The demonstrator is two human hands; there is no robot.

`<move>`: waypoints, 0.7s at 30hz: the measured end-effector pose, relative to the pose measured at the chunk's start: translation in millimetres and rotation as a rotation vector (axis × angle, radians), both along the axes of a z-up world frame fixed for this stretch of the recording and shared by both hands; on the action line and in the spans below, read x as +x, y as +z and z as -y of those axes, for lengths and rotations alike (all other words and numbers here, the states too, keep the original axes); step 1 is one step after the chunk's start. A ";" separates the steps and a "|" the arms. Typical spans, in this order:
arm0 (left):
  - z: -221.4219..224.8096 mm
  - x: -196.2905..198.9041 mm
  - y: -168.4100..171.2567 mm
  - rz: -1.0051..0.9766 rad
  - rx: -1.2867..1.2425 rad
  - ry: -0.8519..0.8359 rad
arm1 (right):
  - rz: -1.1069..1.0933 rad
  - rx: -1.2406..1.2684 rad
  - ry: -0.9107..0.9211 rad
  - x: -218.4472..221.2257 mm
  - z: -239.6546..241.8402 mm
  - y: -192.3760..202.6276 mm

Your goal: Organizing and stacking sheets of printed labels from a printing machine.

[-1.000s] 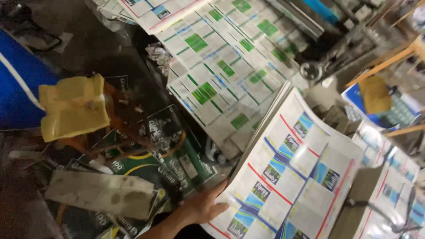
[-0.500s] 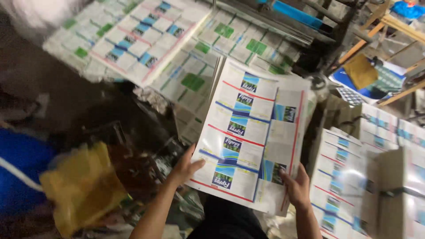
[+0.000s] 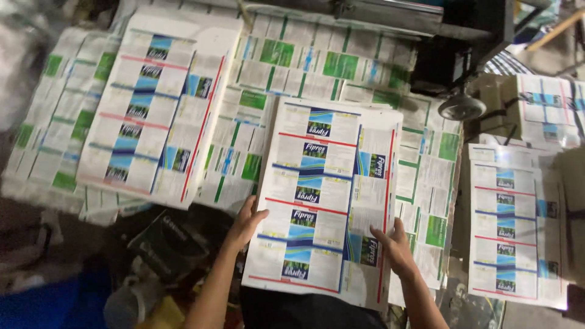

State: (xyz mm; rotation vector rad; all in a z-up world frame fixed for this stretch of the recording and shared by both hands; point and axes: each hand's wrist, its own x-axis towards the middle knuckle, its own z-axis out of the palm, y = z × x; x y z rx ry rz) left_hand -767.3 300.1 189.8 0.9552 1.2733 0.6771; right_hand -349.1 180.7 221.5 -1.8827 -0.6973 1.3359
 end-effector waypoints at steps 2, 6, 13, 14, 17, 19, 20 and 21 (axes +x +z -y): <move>-29.1 1.4 -6.1 -0.093 0.017 -0.110 | -0.004 -0.014 -0.070 -6.4 -11.6 3.7; -77.1 19.5 42.2 -0.267 0.023 -0.189 | -0.142 0.023 -0.186 -15.7 -21.3 -4.6; -87.7 16.2 23.6 -0.275 0.393 -0.223 | 0.207 0.102 -0.274 -88.1 -34.1 74.1; -85.3 9.2 44.1 -0.268 0.389 -0.230 | 0.213 0.096 -0.281 -94.8 -23.5 71.5; -91.6 -5.2 82.2 -0.011 0.566 -0.202 | 0.310 0.308 -0.302 -98.1 -7.7 59.5; -95.5 -19.3 77.3 -0.009 0.759 -0.141 | 0.263 0.643 -0.367 -93.1 -0.8 44.7; -103.8 -17.1 81.9 -0.013 0.762 -0.134 | 0.258 0.648 -0.360 -91.6 -9.0 46.1; -112.0 -15.0 86.7 0.178 0.753 -0.144 | 0.294 0.787 -0.377 -90.2 -17.0 47.7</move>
